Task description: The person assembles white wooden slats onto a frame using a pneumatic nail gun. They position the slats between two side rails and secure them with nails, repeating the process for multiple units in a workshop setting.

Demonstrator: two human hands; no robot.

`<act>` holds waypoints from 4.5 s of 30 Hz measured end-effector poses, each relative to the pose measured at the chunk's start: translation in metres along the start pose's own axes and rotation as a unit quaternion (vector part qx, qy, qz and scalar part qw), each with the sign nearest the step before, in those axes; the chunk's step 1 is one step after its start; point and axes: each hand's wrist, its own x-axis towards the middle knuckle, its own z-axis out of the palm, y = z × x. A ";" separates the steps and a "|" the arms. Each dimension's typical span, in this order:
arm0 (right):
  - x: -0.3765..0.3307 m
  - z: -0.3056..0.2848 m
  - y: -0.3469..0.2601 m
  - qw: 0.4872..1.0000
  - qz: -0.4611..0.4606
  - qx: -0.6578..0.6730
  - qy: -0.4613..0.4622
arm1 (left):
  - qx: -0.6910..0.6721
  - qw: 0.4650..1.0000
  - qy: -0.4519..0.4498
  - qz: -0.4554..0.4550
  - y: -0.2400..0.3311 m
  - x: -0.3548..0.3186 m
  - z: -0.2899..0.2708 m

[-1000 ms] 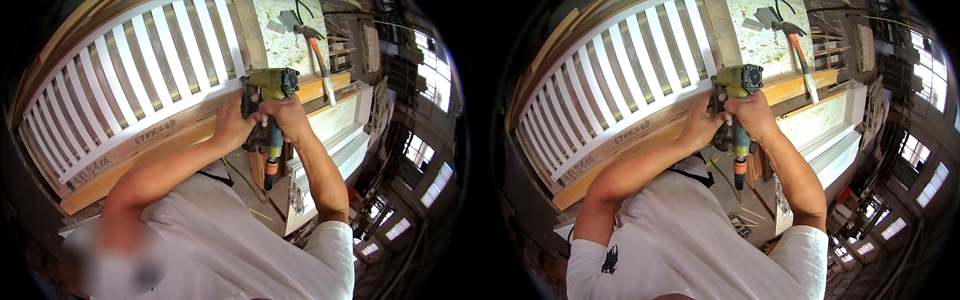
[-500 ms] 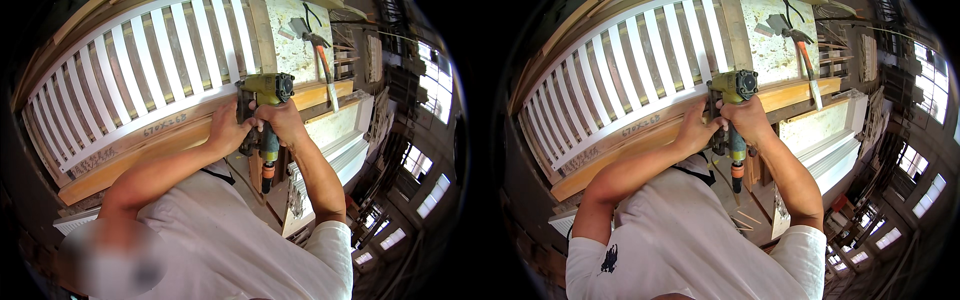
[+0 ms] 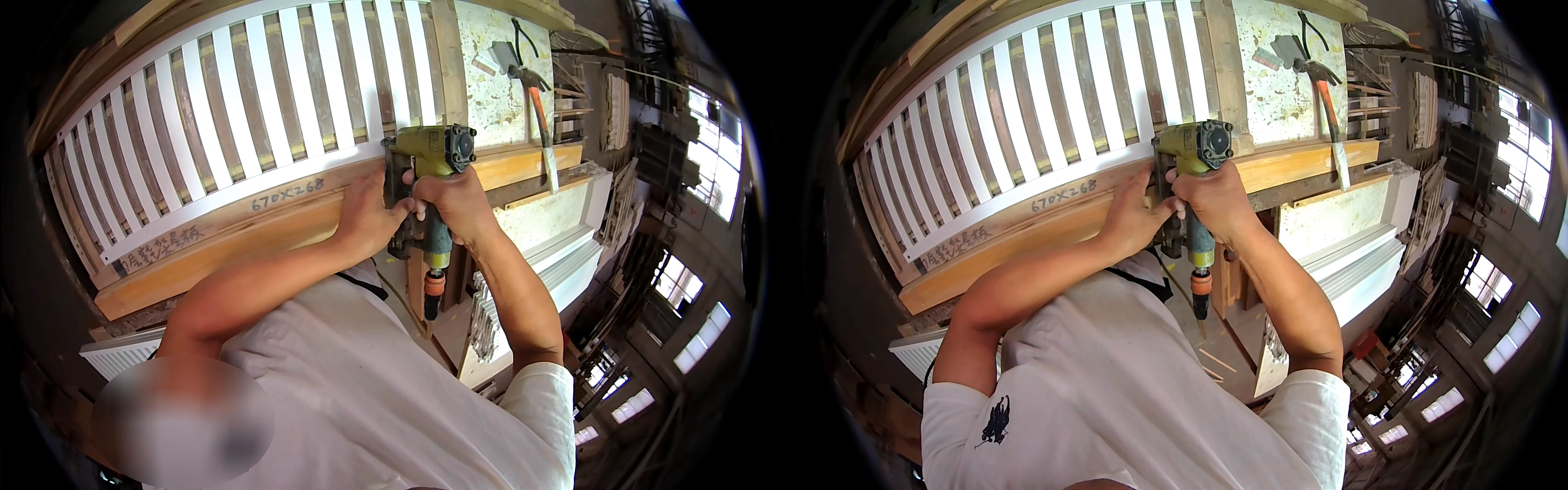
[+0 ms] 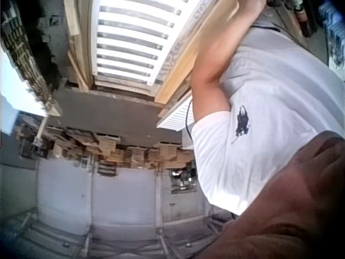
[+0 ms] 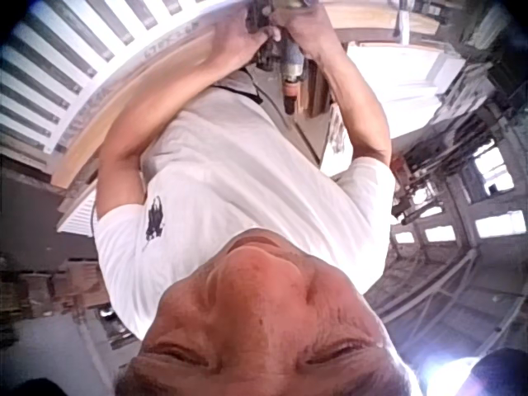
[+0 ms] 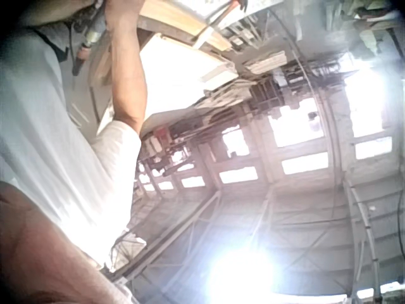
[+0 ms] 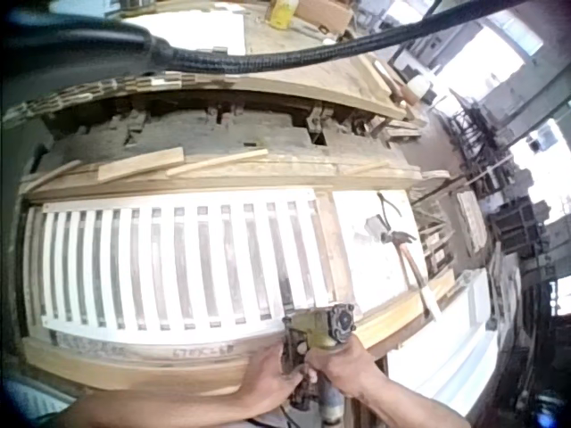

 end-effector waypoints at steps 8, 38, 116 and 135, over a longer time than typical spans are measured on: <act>-0.001 0.008 -0.001 1.000 -0.003 -0.008 0.000 | 0.037 0.998 0.035 0.022 -0.009 -0.005 -0.001; -0.006 0.072 0.008 0.999 0.008 -0.004 -0.049 | 0.066 0.994 0.083 0.023 -0.029 -0.048 -0.053; -0.016 0.213 0.003 0.976 0.051 -0.145 -0.156 | 0.097 0.977 0.190 0.027 -0.085 -0.131 -0.150; -0.017 0.245 0.008 0.965 0.017 -0.212 -0.155 | 0.079 0.972 0.218 0.021 -0.094 -0.149 -0.170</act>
